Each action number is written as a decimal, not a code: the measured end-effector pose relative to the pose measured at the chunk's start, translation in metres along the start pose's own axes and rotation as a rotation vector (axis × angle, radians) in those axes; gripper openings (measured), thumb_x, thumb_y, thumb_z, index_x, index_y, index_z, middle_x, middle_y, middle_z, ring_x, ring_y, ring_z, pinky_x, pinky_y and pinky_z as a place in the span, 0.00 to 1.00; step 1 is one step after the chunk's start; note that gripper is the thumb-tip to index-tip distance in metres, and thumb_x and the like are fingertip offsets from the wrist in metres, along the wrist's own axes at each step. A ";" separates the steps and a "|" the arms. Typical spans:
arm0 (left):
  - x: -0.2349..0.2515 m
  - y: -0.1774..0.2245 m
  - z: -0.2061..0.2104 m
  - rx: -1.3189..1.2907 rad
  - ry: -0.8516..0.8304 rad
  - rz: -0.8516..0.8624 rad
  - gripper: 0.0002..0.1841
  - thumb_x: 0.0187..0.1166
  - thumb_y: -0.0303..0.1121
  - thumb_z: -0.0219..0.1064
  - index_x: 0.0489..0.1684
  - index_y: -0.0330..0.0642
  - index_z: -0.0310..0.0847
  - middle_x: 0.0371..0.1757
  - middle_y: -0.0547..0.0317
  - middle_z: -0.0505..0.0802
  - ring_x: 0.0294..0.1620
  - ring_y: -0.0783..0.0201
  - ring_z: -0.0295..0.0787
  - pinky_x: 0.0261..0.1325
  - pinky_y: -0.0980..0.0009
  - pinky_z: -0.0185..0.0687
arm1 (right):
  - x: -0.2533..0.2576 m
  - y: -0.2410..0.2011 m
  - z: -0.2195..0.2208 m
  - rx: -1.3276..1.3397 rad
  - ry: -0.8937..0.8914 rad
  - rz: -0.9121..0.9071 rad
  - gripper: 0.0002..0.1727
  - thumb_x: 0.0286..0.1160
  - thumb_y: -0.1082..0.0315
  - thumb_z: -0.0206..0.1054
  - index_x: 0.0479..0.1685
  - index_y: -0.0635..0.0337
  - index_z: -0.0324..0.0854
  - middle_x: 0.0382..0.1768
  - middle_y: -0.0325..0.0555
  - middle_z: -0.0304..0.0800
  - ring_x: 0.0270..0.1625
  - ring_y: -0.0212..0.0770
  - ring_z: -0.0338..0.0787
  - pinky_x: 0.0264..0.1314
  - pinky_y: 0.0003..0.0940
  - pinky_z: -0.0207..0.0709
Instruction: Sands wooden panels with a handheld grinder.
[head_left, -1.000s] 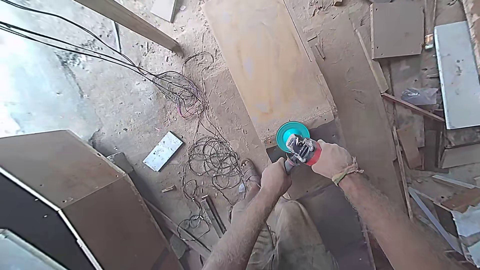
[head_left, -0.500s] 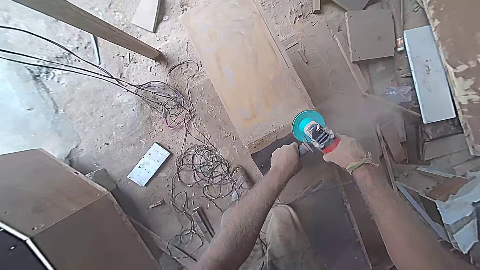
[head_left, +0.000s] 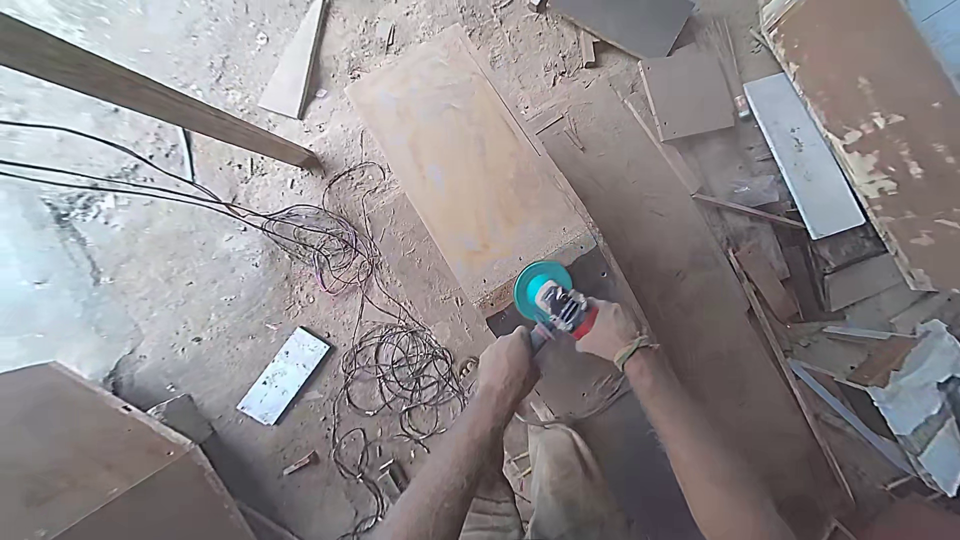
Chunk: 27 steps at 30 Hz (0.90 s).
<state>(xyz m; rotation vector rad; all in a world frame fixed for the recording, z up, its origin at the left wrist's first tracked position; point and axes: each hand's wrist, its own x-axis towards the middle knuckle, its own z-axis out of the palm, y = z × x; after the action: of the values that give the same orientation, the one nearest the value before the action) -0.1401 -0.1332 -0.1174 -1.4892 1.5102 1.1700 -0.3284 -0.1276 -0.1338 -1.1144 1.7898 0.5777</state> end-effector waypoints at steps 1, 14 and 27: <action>-0.005 -0.012 0.006 0.008 -0.010 -0.037 0.18 0.76 0.42 0.69 0.60 0.48 0.82 0.52 0.48 0.95 0.56 0.44 0.94 0.53 0.40 0.88 | -0.001 -0.006 0.012 0.004 -0.022 -0.031 0.47 0.41 0.50 0.87 0.74 0.53 0.81 0.64 0.55 0.91 0.68 0.57 0.90 0.69 0.63 0.82; 0.016 0.007 0.012 0.077 0.050 -0.004 0.18 0.79 0.46 0.64 0.60 0.48 0.83 0.52 0.47 0.95 0.56 0.44 0.95 0.53 0.39 0.88 | -0.004 0.012 -0.003 0.044 -0.016 0.020 0.41 0.46 0.50 0.84 0.68 0.56 0.82 0.59 0.55 0.92 0.64 0.56 0.92 0.64 0.61 0.85; 0.007 0.038 -0.049 0.207 0.092 -0.101 0.20 0.77 0.46 0.69 0.61 0.46 0.82 0.51 0.47 0.95 0.55 0.45 0.95 0.54 0.41 0.88 | 0.030 0.012 -0.037 0.185 0.001 -0.177 0.41 0.42 0.51 0.85 0.68 0.51 0.84 0.61 0.50 0.93 0.66 0.52 0.91 0.66 0.61 0.83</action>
<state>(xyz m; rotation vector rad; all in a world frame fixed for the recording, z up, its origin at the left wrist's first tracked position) -0.1734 -0.1838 -0.1028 -1.4759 1.5470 0.8686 -0.3609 -0.1633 -0.1438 -1.1295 1.6873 0.2991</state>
